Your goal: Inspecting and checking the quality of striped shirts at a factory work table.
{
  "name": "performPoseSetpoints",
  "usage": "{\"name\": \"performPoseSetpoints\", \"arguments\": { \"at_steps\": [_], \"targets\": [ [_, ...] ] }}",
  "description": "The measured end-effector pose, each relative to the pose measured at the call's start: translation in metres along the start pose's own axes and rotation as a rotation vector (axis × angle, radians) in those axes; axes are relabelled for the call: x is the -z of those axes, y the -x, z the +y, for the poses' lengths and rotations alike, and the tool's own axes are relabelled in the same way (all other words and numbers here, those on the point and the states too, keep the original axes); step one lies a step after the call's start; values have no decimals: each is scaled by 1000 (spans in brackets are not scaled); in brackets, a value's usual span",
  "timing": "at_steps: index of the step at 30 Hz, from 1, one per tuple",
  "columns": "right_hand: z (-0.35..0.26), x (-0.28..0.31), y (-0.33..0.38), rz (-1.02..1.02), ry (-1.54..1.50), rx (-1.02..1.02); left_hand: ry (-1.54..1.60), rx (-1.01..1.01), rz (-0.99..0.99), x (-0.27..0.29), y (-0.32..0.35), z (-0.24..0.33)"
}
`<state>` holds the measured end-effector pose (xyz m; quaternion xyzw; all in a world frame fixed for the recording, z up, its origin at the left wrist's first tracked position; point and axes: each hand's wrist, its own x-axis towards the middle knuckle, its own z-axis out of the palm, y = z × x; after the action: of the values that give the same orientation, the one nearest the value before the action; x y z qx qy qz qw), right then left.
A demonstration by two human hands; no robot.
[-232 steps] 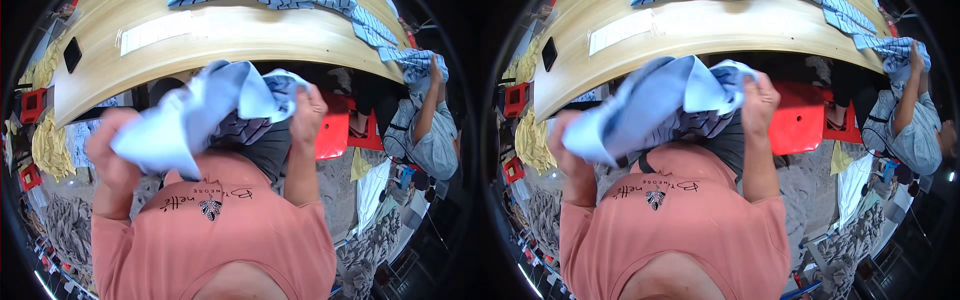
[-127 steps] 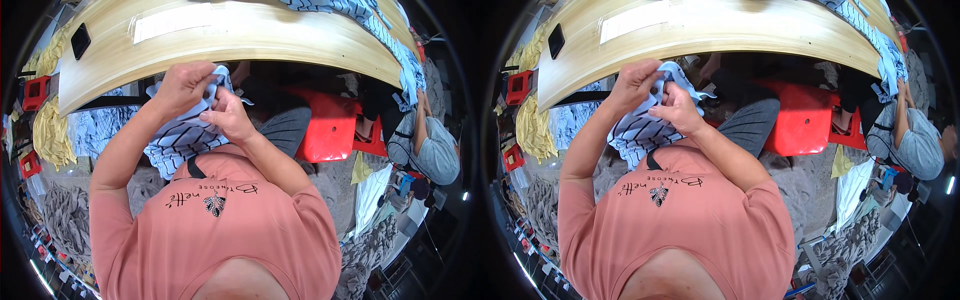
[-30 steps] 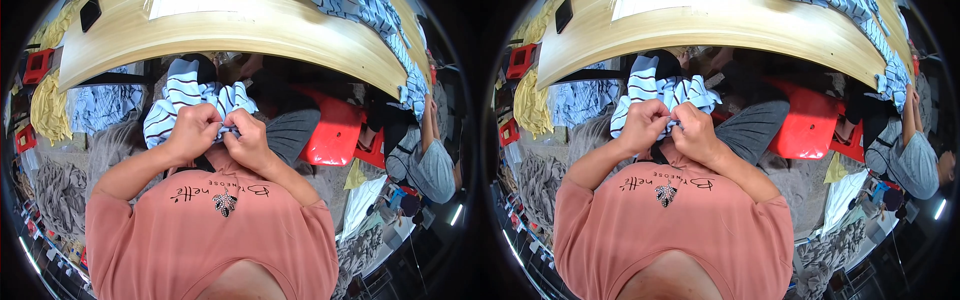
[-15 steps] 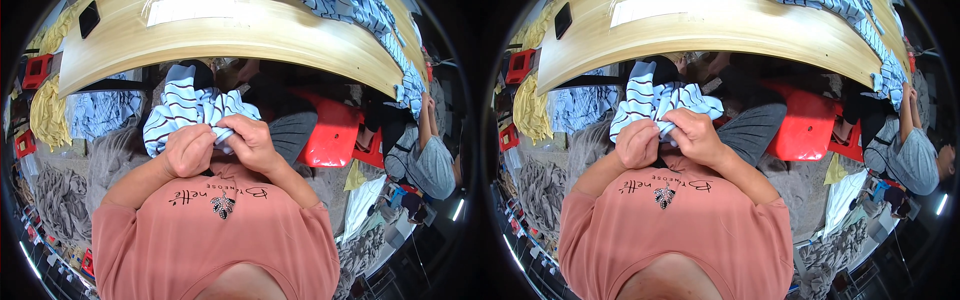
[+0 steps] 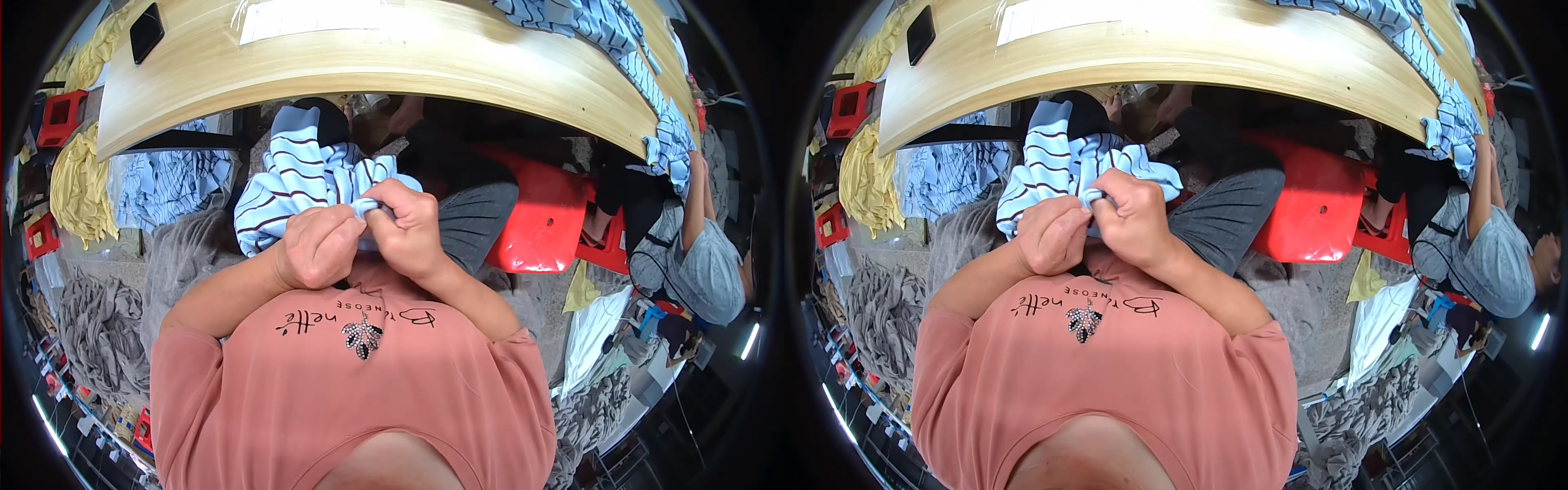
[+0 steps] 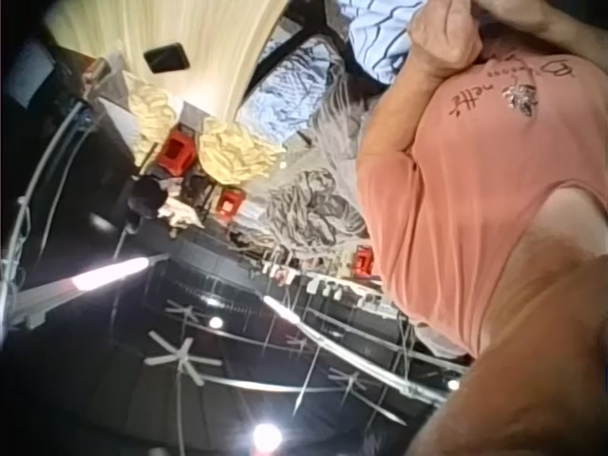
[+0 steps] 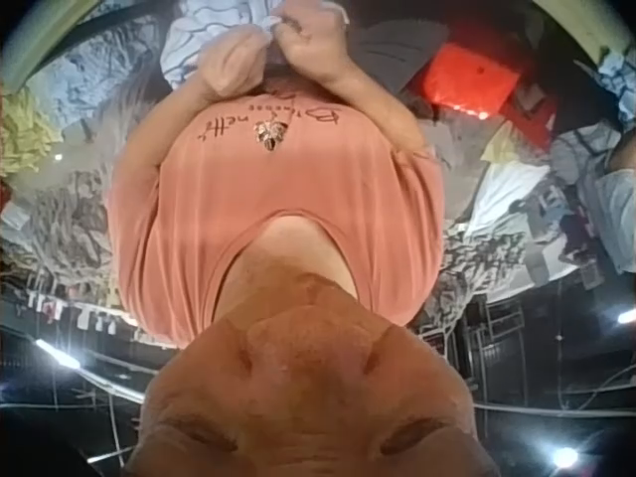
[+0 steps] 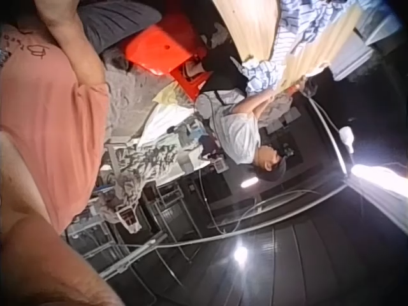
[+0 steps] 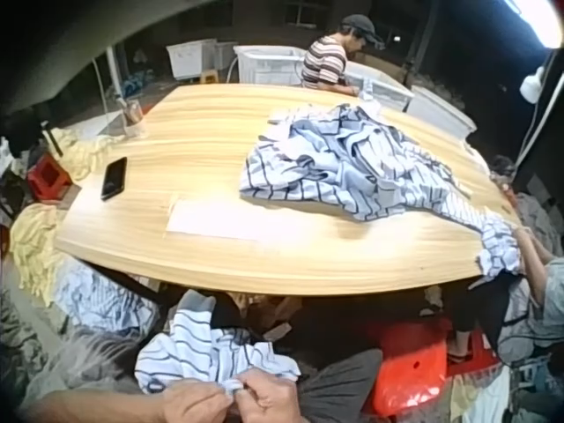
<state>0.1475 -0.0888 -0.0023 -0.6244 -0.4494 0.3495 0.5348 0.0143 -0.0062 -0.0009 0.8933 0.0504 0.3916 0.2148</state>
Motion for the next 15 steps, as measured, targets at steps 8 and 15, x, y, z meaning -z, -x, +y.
{"name": "performPoseSetpoints", "arguments": {
  "at_steps": [8,15],
  "targets": [
    [9,3,-3,241,293,592,205,565,78,0,-16,12],
    [12,8,3,128,470,703,695,976,-201,9,-11,0]
  ]
}}
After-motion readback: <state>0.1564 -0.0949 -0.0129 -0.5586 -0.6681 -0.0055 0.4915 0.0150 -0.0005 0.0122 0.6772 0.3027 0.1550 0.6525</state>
